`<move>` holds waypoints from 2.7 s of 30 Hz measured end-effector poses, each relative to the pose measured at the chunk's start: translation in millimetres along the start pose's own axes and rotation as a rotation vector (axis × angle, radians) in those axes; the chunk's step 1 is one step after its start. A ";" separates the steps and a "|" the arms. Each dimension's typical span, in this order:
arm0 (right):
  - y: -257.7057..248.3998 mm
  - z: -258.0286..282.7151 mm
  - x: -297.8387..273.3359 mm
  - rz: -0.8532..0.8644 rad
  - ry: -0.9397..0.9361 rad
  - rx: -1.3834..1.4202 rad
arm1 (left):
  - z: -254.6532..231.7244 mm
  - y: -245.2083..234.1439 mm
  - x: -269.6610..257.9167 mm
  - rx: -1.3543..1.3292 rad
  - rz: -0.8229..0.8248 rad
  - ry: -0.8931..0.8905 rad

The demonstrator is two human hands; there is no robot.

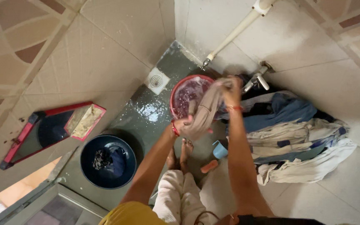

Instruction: The person washes clothes by hand in buckets of soapy water, scrubbing and rinsing different pieces of fabric before placing them aside.

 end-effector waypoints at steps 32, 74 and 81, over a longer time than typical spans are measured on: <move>-2.1 197.3 -114.4 -0.089 -0.264 0.144 | 17.2 170.3 18.0 -0.282 -0.516 0.712; 97.2 42.5 -65.2 1.004 0.564 0.054 | 25.0 121.6 70.6 2.852 0.583 -0.020; 83.6 23.8 -68.2 0.866 0.757 0.271 | 30.6 127.8 64.5 2.800 0.578 0.309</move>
Point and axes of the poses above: each hand's wrist, its own x-axis towards the middle knuckle, its own y-axis out of the palm, z = x × y, the point moved 3 cm from there along x, towards the middle knuckle, and after that the axes turned 1 degree about z, right-handed, at the moved point
